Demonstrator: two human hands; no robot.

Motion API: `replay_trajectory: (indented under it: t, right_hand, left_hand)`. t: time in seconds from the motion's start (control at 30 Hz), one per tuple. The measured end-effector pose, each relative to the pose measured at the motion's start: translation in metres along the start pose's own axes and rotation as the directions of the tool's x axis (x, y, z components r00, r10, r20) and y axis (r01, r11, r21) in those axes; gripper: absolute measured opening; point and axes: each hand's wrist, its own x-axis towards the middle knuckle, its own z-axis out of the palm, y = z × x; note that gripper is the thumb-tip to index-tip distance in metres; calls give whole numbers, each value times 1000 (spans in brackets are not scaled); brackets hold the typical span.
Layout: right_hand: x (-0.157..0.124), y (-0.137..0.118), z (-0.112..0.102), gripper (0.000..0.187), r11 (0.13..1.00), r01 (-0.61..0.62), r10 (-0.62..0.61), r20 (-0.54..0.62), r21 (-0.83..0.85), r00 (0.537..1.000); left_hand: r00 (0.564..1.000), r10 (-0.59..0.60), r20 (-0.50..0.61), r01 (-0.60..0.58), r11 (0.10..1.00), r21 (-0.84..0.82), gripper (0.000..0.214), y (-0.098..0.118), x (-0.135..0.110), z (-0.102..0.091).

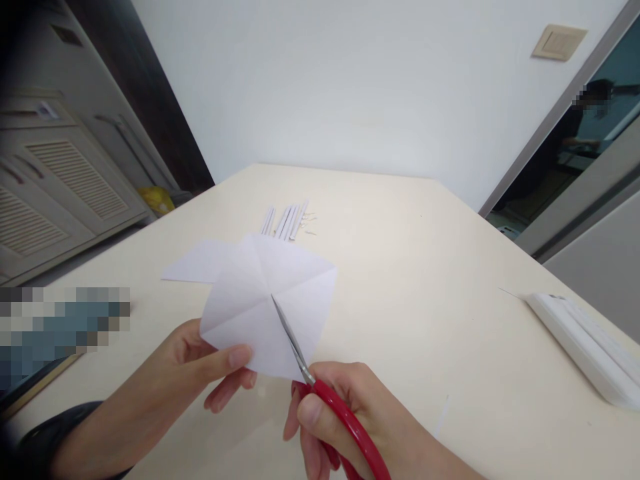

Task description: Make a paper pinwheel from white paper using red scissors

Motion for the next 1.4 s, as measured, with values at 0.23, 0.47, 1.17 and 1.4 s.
replay_trajectory:
  t: [0.23, 0.47, 1.17, 1.4]
  right_hand:
    - [-1, 1, 0, 50, 1000, -7, 7, 0, 22, 1000]
    - [-2, -4, 0, 48, 999, -41, 40, -31, -22, 999]
    - [-2, -14, 1, 53, 989, -116, 111, -57, -88, 992]
    - [-5, -9, 1, 50, 991, -90, 86, -47, -100, 995]
  left_hand:
    - [1000, 3, 1, -3, 1000, 8, 27, 0, 0, -1]
    - [1000, 2, 2, -2, 1000, -1, 28, 0, -1, 0]
    - [1000, 13, -4, -13, 1000, 23, 29, -2, 0, -1]
    - [1000, 9, -16, -8, 999, 38, 28, -3, -1, -2]
